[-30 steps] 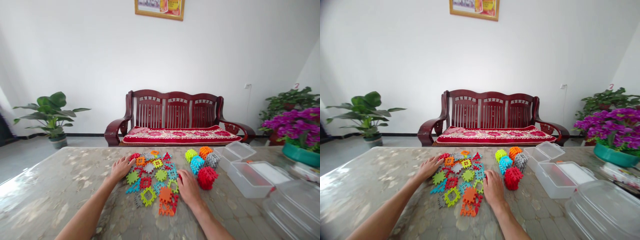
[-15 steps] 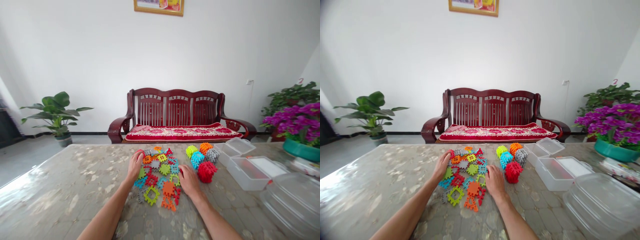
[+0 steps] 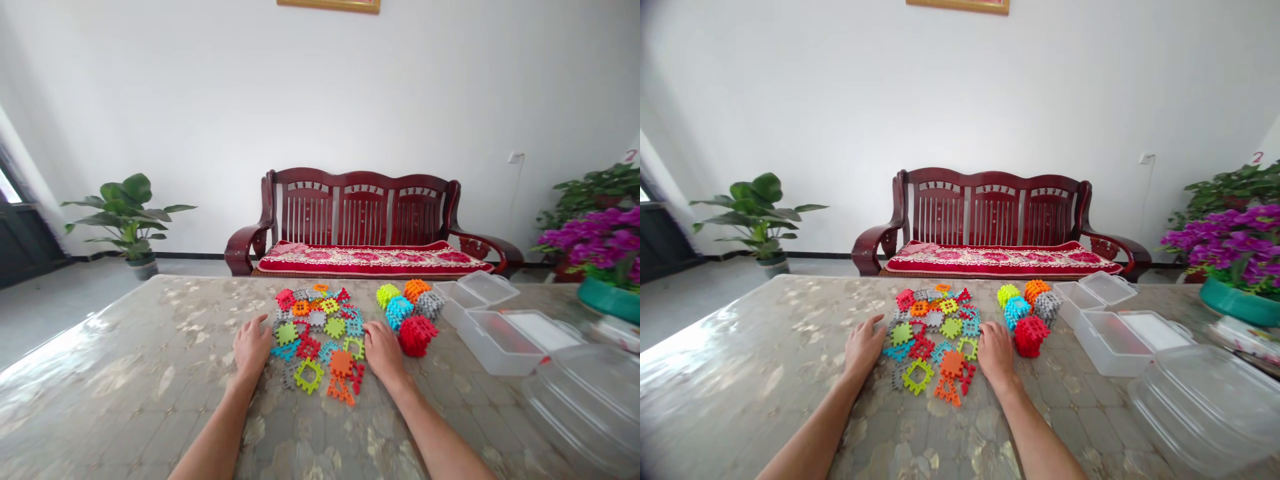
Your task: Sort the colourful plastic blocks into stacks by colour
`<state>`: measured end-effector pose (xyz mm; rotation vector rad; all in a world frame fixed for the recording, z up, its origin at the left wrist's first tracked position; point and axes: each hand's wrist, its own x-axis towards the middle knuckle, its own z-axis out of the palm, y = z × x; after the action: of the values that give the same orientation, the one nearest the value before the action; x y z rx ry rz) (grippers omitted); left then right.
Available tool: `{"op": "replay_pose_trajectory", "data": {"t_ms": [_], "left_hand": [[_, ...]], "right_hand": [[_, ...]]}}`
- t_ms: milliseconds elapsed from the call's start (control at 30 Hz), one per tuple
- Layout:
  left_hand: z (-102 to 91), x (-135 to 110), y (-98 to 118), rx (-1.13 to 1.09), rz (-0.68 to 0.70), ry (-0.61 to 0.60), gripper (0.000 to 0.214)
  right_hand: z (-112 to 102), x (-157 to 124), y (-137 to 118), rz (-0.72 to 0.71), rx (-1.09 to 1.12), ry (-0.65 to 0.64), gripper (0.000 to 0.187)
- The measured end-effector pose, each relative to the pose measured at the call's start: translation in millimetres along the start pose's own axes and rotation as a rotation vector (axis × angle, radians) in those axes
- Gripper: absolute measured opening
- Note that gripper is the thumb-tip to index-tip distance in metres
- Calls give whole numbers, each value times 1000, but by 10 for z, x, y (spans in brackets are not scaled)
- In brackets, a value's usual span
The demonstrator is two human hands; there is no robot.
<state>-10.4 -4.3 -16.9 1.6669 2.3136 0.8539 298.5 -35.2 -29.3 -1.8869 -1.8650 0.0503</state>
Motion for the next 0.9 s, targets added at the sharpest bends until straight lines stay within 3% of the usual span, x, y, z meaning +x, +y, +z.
{"op": "replay_pose_trajectory", "data": {"t_ms": [200,400,700,900], "left_hand": [[54,14,57,72,63,-40,46],[90,102,68,64,140,-63,46],[104,129,43,44,142,-78,45],[101,126,45,37,151,-72,42]], "right_hand": [[-31,-64,-24,-69,-78,64,33],[-90,-92,-85,-124,-18,78,31],[-165,78,-118,-93,-109,-90,27],[-260,227,-288,2,-262,-157,40]]}}
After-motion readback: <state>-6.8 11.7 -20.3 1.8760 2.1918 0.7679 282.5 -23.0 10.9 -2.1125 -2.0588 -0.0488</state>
